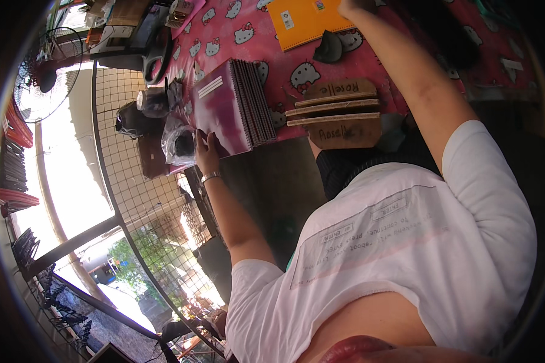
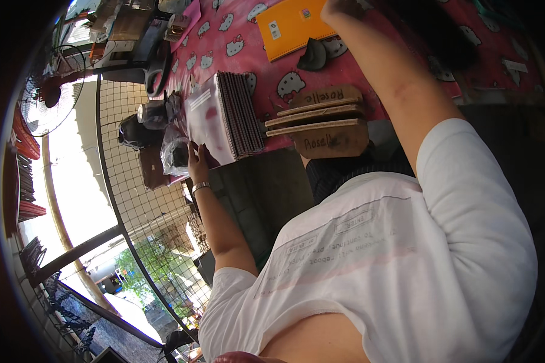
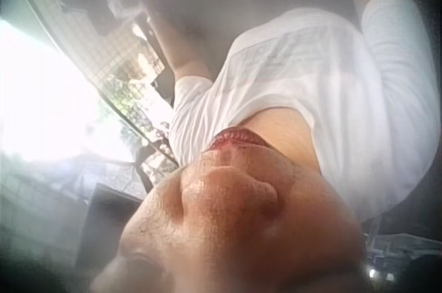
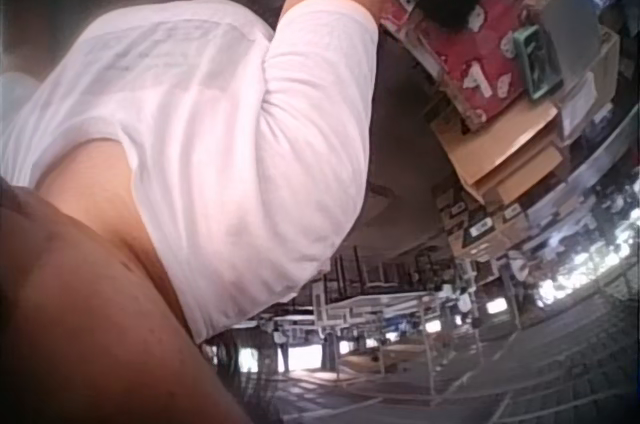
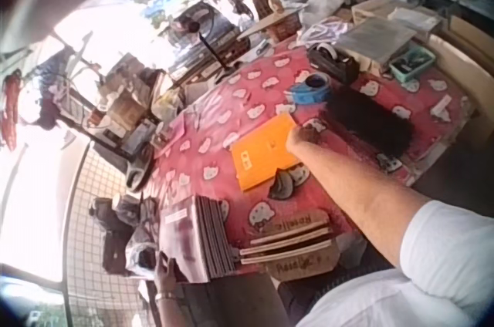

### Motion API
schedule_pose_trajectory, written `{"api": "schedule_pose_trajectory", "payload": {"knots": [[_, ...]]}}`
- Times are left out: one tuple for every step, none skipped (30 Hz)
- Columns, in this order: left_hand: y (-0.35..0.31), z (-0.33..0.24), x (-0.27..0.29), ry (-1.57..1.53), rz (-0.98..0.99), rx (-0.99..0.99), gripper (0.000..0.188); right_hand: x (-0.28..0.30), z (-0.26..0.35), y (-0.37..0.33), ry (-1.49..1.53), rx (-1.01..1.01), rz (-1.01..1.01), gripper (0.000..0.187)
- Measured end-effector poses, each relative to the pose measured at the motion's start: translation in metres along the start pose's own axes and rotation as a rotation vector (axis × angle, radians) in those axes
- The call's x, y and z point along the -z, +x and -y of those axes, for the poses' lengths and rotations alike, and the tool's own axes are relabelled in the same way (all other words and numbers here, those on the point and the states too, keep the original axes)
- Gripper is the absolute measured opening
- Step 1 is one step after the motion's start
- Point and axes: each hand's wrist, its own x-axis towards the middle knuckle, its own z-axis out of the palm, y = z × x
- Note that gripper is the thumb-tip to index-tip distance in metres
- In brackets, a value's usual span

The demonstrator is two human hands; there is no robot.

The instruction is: The person binds notebooks by inserting a spiral coil into the punched holes of several notebook covers and paper stacks, then uses a tool to crimp the ends of the coils. The person also places several finished notebooks into a cardboard box.

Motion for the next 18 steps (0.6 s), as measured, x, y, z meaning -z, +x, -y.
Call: {"api": "schedule_pose_trajectory", "payload": {"knots": [[0.001, -0.014, 0.003, 0.036, 0.038, 0.000, 0.067, -0.001, -0.005, 0.005, 0.001, 0.003, -0.004, 0.042], [0.006, -0.010, -0.005, 0.063, 0.000, -0.037, 0.066, -0.001, -0.011, 0.011, 0.002, 0.010, -0.005, 0.044], [0.002, 0.004, -0.008, 0.097, -0.056, -0.056, 0.066, -0.002, -0.004, 0.013, 0.018, 0.038, -0.002, 0.045], [-0.001, 0.018, -0.008, 0.131, -0.111, -0.075, 0.066, -0.003, 0.003, 0.013, 0.036, 0.072, 0.004, 0.047], [-0.001, 0.019, -0.009, 0.121, -0.113, -0.058, 0.066, -0.004, 0.003, 0.015, 0.043, 0.094, 0.004, 0.048], [-0.005, 0.018, -0.010, 0.112, -0.114, -0.043, 0.066, -0.003, 0.003, 0.016, 0.058, 0.115, 0.006, 0.050], [-0.008, 0.016, -0.010, 0.103, -0.115, -0.027, 0.066, 0.000, 0.004, 0.019, 0.077, 0.143, 0.002, 0.052], [-0.005, -0.010, -0.008, 0.190, -0.023, 0.115, 0.066, 0.002, -0.005, 0.024, 0.089, 0.152, -0.016, 0.053], [-0.003, -0.021, -0.002, 0.284, -0.084, 0.098, 0.067, 0.009, 0.002, 0.023, 0.123, 0.193, -0.025, 0.055], [0.001, -0.033, 0.003, 0.377, -0.145, 0.080, 0.067, 0.017, 0.009, 0.024, 0.178, 0.248, -0.047, 0.057], [0.005, -0.047, 0.008, 0.471, -0.206, 0.061, 0.068, 0.026, 0.013, 0.023, 0.254, 0.299, -0.080, 0.059], [0.006, -0.079, 0.012, 0.438, -0.303, -0.180, 0.070, 0.040, 0.022, 0.021, 0.346, 0.377, -0.111, 0.061], [0.005, -0.125, 0.013, 0.401, -0.395, -0.420, 0.073, 0.056, 0.032, 0.011, 0.441, 0.437, -0.132, 0.063], [-0.003, -0.168, 0.007, 0.260, -0.436, -0.608, 0.085, 0.085, 0.056, -0.020, 0.511, 0.406, -0.049, 0.063], [-0.019, -0.209, 0.002, 0.251, -0.461, -0.740, 0.096, 0.123, 0.080, -0.060, 0.580, 0.371, 0.033, 0.064], [-0.024, -0.242, -0.005, 0.305, -0.486, -0.855, 0.103, 0.153, 0.090, -0.083, 0.648, 0.324, 0.084, 0.064], [-0.037, -0.283, -0.012, 0.272, -0.538, -0.949, 0.097, 0.143, 0.083, -0.092, 0.739, 0.338, -0.152, 0.074], [-0.042, -0.297, -0.017, 0.287, -0.638, -1.007, 0.088, 0.149, 0.082, -0.112, 0.920, 0.233, 0.041, 0.091]]}}
